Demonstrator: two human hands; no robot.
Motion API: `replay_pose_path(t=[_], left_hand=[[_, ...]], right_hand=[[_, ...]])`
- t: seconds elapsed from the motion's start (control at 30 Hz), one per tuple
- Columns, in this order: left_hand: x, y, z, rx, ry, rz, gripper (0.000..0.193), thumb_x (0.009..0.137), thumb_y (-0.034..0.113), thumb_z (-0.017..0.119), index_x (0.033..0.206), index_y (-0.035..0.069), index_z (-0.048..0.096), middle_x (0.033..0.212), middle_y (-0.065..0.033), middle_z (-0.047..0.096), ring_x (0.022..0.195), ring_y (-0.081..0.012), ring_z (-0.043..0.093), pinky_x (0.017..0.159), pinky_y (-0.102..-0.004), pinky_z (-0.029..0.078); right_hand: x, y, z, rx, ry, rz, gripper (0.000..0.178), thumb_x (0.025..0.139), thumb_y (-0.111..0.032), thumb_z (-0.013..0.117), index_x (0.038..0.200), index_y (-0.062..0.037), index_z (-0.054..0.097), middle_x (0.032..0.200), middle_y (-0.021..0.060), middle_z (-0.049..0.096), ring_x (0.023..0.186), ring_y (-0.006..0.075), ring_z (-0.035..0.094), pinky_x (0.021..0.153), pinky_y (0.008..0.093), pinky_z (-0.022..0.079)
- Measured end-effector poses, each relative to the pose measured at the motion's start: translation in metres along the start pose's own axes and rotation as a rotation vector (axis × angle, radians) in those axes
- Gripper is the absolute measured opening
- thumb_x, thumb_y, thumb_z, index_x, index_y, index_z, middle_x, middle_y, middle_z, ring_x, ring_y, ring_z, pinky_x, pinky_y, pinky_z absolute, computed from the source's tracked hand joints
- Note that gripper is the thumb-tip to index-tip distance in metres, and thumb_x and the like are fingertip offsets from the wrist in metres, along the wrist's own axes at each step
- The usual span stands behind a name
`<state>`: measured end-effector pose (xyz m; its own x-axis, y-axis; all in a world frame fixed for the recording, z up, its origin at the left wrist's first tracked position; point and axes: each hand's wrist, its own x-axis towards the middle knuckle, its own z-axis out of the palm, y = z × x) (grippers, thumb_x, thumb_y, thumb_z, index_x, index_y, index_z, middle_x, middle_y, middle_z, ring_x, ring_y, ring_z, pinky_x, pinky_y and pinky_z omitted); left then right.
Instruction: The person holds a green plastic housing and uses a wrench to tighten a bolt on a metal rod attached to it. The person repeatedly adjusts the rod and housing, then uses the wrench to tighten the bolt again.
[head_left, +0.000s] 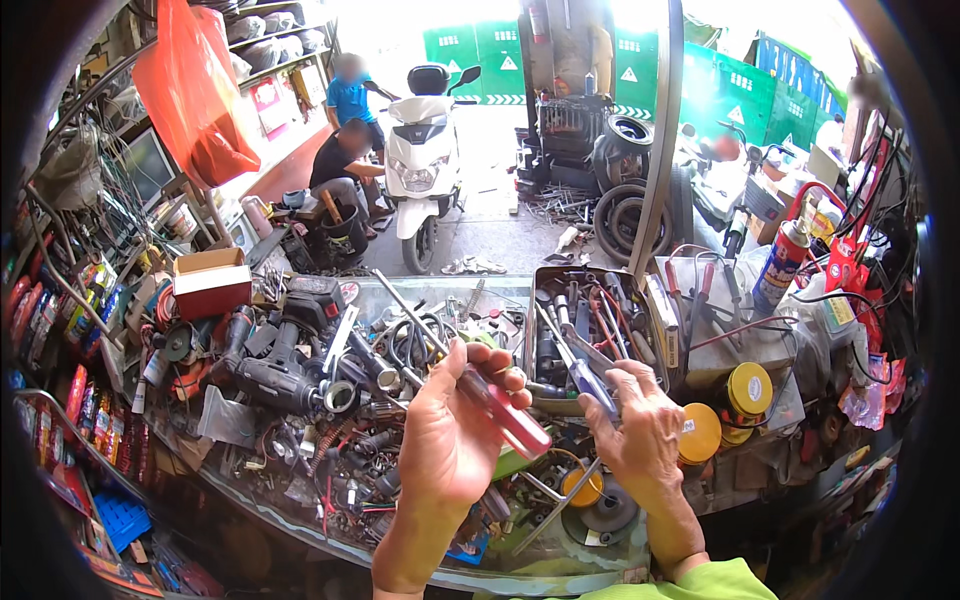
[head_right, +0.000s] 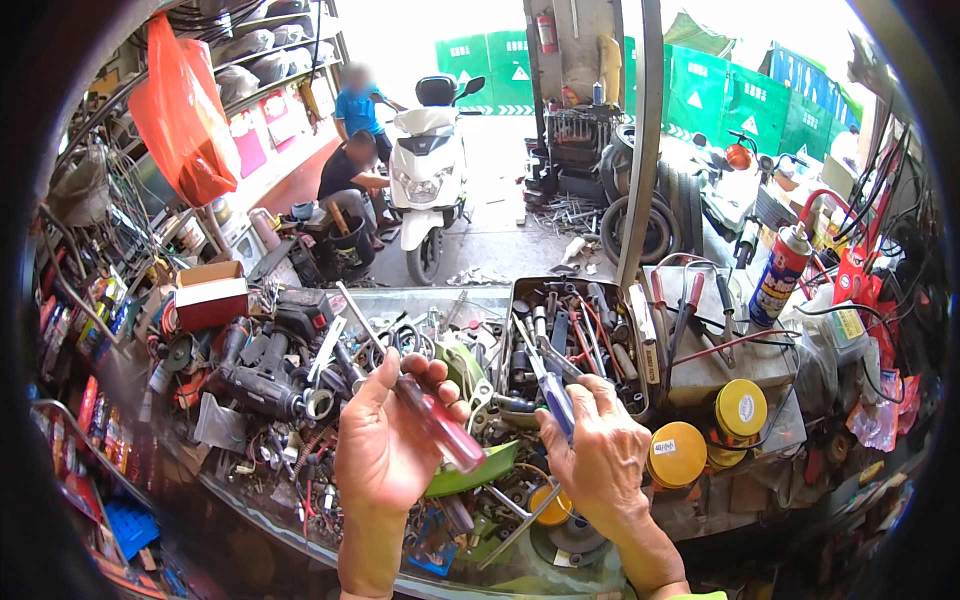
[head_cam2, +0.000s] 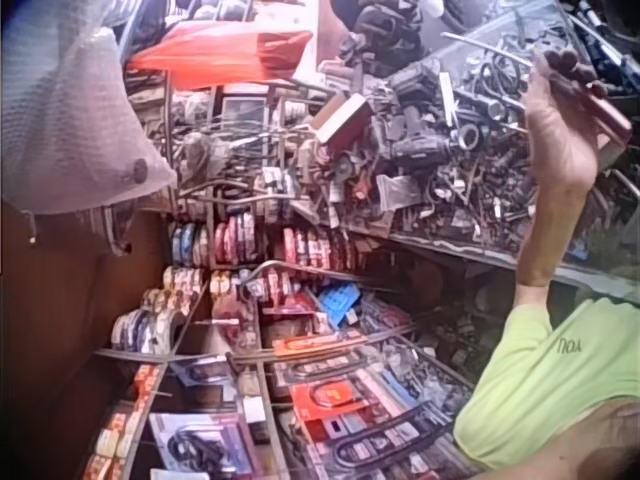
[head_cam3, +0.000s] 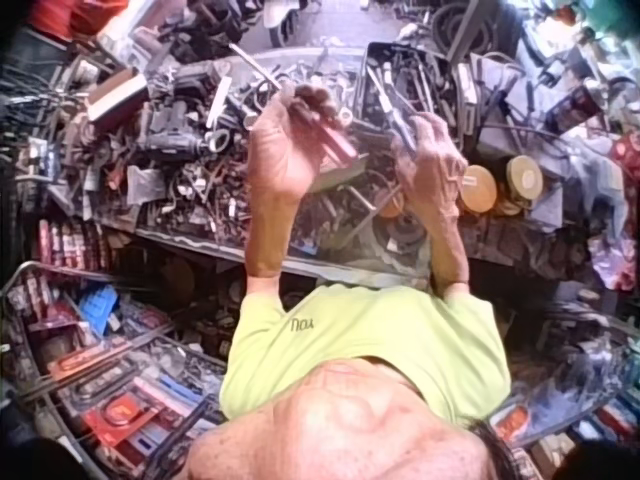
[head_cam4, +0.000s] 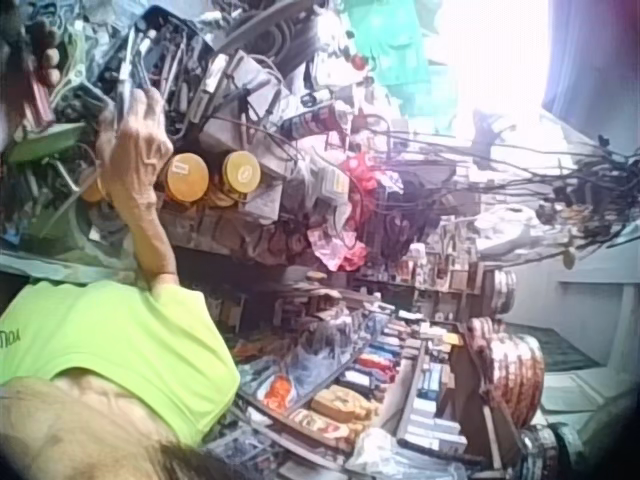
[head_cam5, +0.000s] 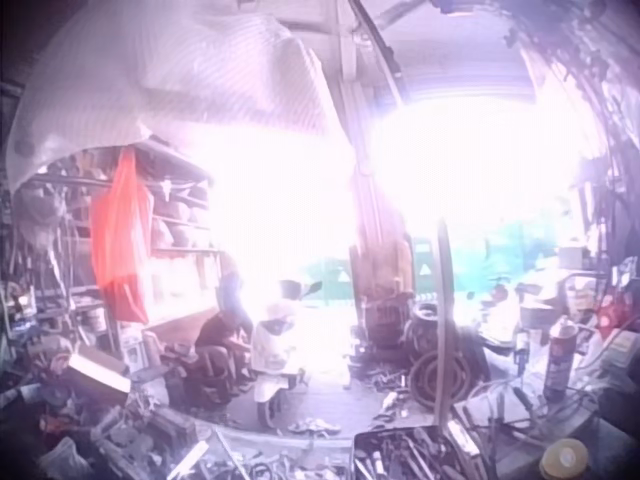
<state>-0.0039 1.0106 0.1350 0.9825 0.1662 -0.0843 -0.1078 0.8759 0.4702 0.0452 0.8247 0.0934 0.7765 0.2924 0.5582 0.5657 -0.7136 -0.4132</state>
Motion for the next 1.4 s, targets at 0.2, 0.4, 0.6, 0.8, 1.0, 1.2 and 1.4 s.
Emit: replay_pose_path(t=[0.2,0.4,0.6,0.8,1.0,1.2,1.4], left_hand=[[0.004,-0.015,-0.001,-0.034,-0.008,-0.022,0.036,0.103,0.037,0.038,0.100,0.004,0.053,0.103,-0.0156,0.062,0.106,-0.0313,0.059,0.092,-0.0438,0.047],[-0.004,-0.034,0.007,0.178,-0.047,-0.042,0.032,0.105,0.030,0.034,0.101,0.004,0.053,0.121,-0.0182,0.058,0.110,-0.0236,0.057,0.098,-0.0381,0.045],[0.002,-0.013,0.005,0.514,-0.272,0.017,0.039,0.101,0.033,0.044,0.117,0.000,0.055,0.127,-0.0179,0.057,0.115,-0.0259,0.056,0.098,-0.0414,0.044],[-0.003,0.029,0.003,0.890,-0.116,0.591,0.035,0.096,0.026,0.056,0.118,-0.001,0.053,0.116,-0.0185,0.064,0.110,-0.0268,0.061,0.094,-0.0372,0.046],[-0.012,0.050,-0.002,0.880,-0.053,0.710,0.033,0.097,0.025,0.055,0.117,-0.001,0.051,0.116,-0.0171,0.062,0.109,-0.0252,0.061,0.089,-0.0340,0.048],[-0.015,0.054,0.001,0.792,-0.010,0.800,0.029,0.094,0.019,0.059,0.111,-0.004,0.053,0.112,-0.0198,0.063,0.104,-0.0272,0.063,0.084,-0.0338,0.050],[-0.020,0.060,0.001,0.781,-0.002,0.855,0.027,0.094,0.018,0.059,0.110,-0.003,0.054,0.112,-0.0197,0.062,0.101,-0.0268,0.064,0.082,-0.0339,0.050]], right_hand=[[0.013,-0.039,-0.032,0.393,-0.085,-0.147,0.044,0.081,-0.032,0.075,0.110,-0.0006,0.061,0.103,0.0181,0.065,0.083,0.0324,0.068,0.069,0.0383,0.055],[0.006,-0.046,-0.013,0.345,-0.194,-0.170,0.051,0.083,-0.023,0.072,0.123,0.0019,0.053,0.100,0.0211,0.065,0.079,0.0350,0.068,0.065,0.0400,0.054],[-0.004,-0.026,0.009,0.814,-0.093,-0.050,0.043,0.088,-0.013,0.067,0.125,0.0032,0.050,0.094,0.0177,0.067,0.074,0.0273,0.069,0.062,0.0340,0.053],[-0.005,-0.016,0.013,0.908,0.222,0.020,0.040,0.087,-0.007,0.068,0.121,0.0060,0.051,0.083,0.0047,0.066,0.066,0.0041,0.054,0.059,0.0196,0.044],[-0.006,-0.021,0.022,1.032,0.141,0.092,0.048,0.081,-0.007,0.076,0.122,0.0021,0.052,0.090,0.0040,0.065,0.067,0.0016,0.052,0.058,0.0171,0.043],[-0.009,-0.027,0.026,0.944,-0.025,0.061,0.047,0.079,-0.008,0.077,0.120,0.0020,0.055,0.093,0.0101,0.069,0.070,0.0089,0.063,0.061,0.0231,0.051],[-0.010,-0.029,0.035,0.956,-0.106,-0.038,0.048,0.076,-0.010,0.078,0.119,0.0006,0.057,0.098,0.0145,0.069,0.077,0.0204,0.069,0.067,0.0293,0.055]])
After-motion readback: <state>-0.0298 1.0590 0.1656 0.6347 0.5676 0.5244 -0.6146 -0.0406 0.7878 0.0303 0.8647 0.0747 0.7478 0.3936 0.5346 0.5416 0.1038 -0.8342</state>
